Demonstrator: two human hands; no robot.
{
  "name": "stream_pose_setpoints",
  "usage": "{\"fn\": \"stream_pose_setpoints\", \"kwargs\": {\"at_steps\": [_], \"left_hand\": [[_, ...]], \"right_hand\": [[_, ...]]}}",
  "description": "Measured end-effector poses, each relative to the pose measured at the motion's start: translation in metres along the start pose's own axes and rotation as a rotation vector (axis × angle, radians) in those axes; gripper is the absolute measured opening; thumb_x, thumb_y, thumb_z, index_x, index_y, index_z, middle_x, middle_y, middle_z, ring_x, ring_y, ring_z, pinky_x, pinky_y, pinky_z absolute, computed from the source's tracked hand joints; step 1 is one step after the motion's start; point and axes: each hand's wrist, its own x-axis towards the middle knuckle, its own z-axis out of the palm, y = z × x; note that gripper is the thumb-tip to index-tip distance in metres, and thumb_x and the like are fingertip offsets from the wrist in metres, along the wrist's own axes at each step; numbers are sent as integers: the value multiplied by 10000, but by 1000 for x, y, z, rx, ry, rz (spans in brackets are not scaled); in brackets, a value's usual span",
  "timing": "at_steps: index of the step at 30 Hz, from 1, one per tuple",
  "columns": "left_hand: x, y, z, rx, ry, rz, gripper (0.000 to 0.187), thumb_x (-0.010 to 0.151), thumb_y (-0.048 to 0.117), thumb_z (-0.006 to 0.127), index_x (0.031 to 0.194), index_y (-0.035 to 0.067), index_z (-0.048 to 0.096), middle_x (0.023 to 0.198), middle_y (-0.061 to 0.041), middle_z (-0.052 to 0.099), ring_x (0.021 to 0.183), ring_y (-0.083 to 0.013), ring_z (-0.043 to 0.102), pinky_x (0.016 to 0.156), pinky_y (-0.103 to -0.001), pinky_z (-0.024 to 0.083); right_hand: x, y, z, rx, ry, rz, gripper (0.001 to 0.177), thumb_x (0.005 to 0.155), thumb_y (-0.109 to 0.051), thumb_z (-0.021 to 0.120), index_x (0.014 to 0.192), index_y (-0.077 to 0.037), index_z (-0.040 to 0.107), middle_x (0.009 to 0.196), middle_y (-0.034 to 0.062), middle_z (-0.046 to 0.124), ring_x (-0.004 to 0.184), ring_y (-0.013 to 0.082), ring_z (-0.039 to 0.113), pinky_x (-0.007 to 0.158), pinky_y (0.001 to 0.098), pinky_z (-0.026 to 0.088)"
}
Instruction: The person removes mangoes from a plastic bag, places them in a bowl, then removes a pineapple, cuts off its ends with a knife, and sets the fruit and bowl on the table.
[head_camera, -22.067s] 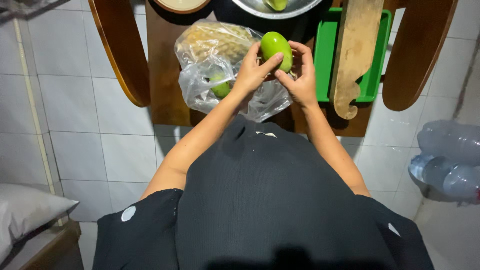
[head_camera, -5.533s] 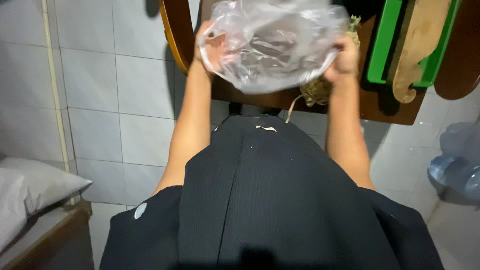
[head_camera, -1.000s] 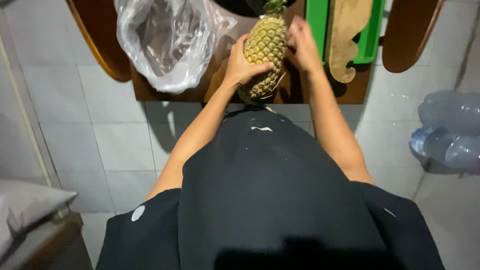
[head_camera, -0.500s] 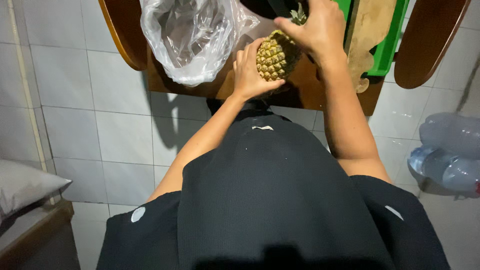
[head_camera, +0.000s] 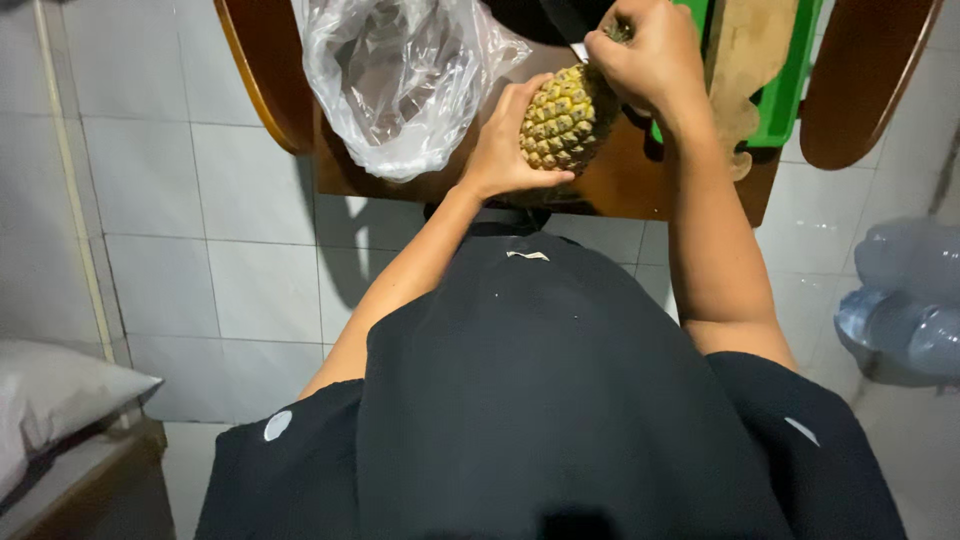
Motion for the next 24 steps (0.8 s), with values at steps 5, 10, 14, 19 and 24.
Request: {"fn": "stream_pose_setpoints", "kwargs": {"at_steps": [5, 10, 14, 19, 24], "left_hand": [[4, -6, -2, 33, 0, 115, 1094, 671, 420, 990, 1539, 158, 377, 1449, -127, 532, 1355, -334, 576, 1166, -459, 501], [3, -18, 8, -119, -54, 126, 1085, 671, 380, 997, 1550, 157, 402, 1473, -99, 537, 1395, -320, 567, 1208, -440, 479], [8, -31, 28, -153, 35, 142, 1172, 678, 393, 1021, 1571, 103, 320, 1552, -165, 446, 1432, -335, 484, 1222, -441, 406], [11, -37, 24, -454, 11, 23, 1121, 692, 318, 1013, 1574, 110, 354, 1502, -137, 532, 1426, -264, 535, 1249, -422, 451], [2, -44, 22, -465, 46, -26, 1150, 682, 274, 1005, 1605, 97, 342, 1525, -141, 524, 1434, -275, 528, 1249, -409, 429]], "right_hand": [[-12, 21, 4, 341, -61, 187, 151, 947, -158, 683, 900, -17, 708, 742, 50, 662, 641, 127, 608, 600, 302, 489], [-31, 53, 4, 1494, -219, 542, 271, 1044, -240, 608, 843, -72, 675, 681, 7, 596, 474, 56, 474, 449, 226, 376], [-22, 63, 11, 1569, -142, 643, 247, 1100, -252, 595, 918, -92, 646, 729, 38, 612, 512, 52, 484, 442, 162, 358], [-13, 62, 11, 1705, -273, 517, 188, 1101, -255, 615, 999, -101, 649, 730, 52, 616, 507, 48, 500, 446, 135, 383], [-20, 65, 20, 1830, -153, 628, 234, 1096, -325, 633, 1079, -93, 653, 863, 94, 674, 625, 67, 589, 507, 132, 442]]}}
